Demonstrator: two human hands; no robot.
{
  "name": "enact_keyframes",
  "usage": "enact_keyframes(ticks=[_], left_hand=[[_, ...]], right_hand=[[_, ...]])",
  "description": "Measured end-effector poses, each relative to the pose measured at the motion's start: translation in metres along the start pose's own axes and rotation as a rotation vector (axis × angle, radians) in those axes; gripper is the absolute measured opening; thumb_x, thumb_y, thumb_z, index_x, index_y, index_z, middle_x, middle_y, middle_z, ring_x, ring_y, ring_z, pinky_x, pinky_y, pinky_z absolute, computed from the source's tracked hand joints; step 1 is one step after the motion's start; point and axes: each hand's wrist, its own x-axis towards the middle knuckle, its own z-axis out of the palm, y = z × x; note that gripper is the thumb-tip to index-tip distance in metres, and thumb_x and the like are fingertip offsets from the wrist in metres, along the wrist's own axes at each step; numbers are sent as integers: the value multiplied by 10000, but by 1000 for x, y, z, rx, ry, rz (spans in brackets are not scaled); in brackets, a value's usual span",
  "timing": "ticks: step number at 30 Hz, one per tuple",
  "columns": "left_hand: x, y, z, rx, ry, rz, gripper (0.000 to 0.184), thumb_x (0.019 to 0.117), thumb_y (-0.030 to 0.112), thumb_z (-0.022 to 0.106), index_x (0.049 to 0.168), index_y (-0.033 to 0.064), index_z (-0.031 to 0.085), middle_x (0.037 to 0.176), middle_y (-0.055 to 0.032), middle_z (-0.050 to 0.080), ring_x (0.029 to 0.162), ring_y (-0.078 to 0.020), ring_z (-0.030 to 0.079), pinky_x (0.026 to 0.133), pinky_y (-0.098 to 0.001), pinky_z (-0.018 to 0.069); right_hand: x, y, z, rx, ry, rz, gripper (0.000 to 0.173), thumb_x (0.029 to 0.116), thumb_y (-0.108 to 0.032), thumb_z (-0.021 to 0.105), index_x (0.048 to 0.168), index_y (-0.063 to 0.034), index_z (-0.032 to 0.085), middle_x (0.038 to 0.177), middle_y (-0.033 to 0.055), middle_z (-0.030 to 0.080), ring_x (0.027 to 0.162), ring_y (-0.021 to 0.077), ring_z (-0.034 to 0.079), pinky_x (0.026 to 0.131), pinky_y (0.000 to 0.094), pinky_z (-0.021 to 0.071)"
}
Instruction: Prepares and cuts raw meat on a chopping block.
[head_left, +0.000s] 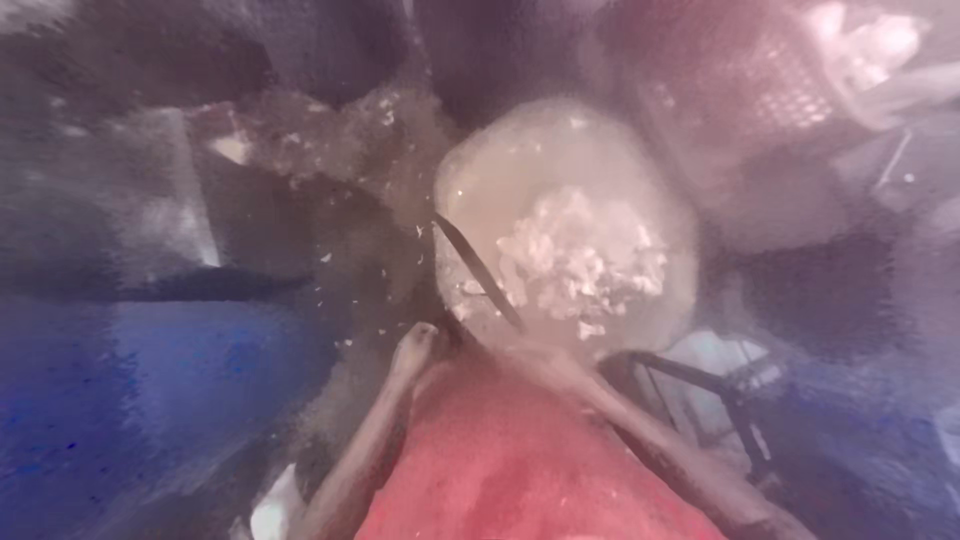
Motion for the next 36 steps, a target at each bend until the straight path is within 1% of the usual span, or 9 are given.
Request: enact_keyframes(ticks=[3, 6, 13, 17, 23, 26, 29, 31, 36], left_hand=[[3, 13, 4, -19, -18, -2, 316, 1075, 292, 505, 1247, 63, 639, 984, -102, 702, 805, -185, 672, 760, -402, 570], [1, 21, -3, -60, -3, 10, 325, 1072, 321, 512, 1247, 76, 635, 955, -77, 692, 750, -150, 645, 710, -362, 555], [-12, 11, -13, -138, 49, -2, 319, 1082, 293, 497, 1235, 49, 634, 937, -61, 682, 706, -108, 620, 663, -298, 542], [-15, 21, -10, -87, 9, -4, 330, 1079, 324, 504, 1233, 64, 639, 951, -68, 685, 717, -124, 623, 671, -316, 542], [-1, 31, -21, -84, 85, 53, 290, 1083, 262, 502, 1211, 48, 651, 910, -58, 690, 681, -102, 620, 633, -289, 535], [21, 67, -19, -62, 189, 212, 290, 1075, 243, 510, 1198, 26, 657, 1011, -106, 700, 834, -142, 671, 770, -353, 574], [51, 133, -6, -4, 219, 412, 290, 1072, 212, 509, 1201, -7, 650, 1112, -157, 693, 978, -196, 678, 894, -401, 556], [71, 181, 13, 31, 176, 465, 308, 1066, 204, 524, 1226, -27, 651, 1162, -197, 682, 1068, -252, 663, 973, -435, 528], [154, 237, 87, 211, 161, 622, 607, 1038, 501, 495, 1503, 111, 483, 1431, -139, 586, 1295, -278, 584, 1099, -519, 468]], right_hand=[[7, 59, 4, -84, -100, 163, 347, 1026, -68, 469, 1311, -97, 664, 1249, 99, 687, 1104, 158, 665, 989, 348, 538], [11, 65, -3, -13, -132, 343, 346, 1052, -121, 471, 1351, -160, 639, 1255, 60, 677, 1009, 123, 667, 893, 330, 557], [7, 32, 21, 120, -72, 89, 303, 1025, -20, 463, 1252, 32, 657, 1232, 152, 688, 1085, 132, 668, 978, 272, 525], [21, 73, 57, 486, -173, 308, 328, 1048, -104, 437, 1341, -40, 571, 1067, 58, 628, 668, 38, 522, 575, 228, 467], [-33, 103, -3, 363, 262, 496, 331, 1050, -112, 465, 1356, -60, 578, 1046, 73, 663, 685, 110, 595, 597, 299, 537], [-53, 108, -59, 298, 399, 511, 359, 1032, -111, 449, 1370, -80, 566, 948, 57, 649, 615, 113, 556, 537, 295, 502], [-64, 94, -85, 395, 544, 495, 365, 1038, -120, 484, 1390, -67, 563, 1047, 80, 681, 641, 116, 600, 542, 287, 534], [-80, 99, -89, 570, 630, 452, 405, 1032, -130, 456, 1429, -62, 500, 916, 71, 648, 583, 132, 572, 508, 310, 529], [-109, 124, -91, 952, 713, 363, 478, 1053, -195, 417, 1524, -214, 340, 828, 52, 595, 535, 139, 546, 463, 307, 512]])
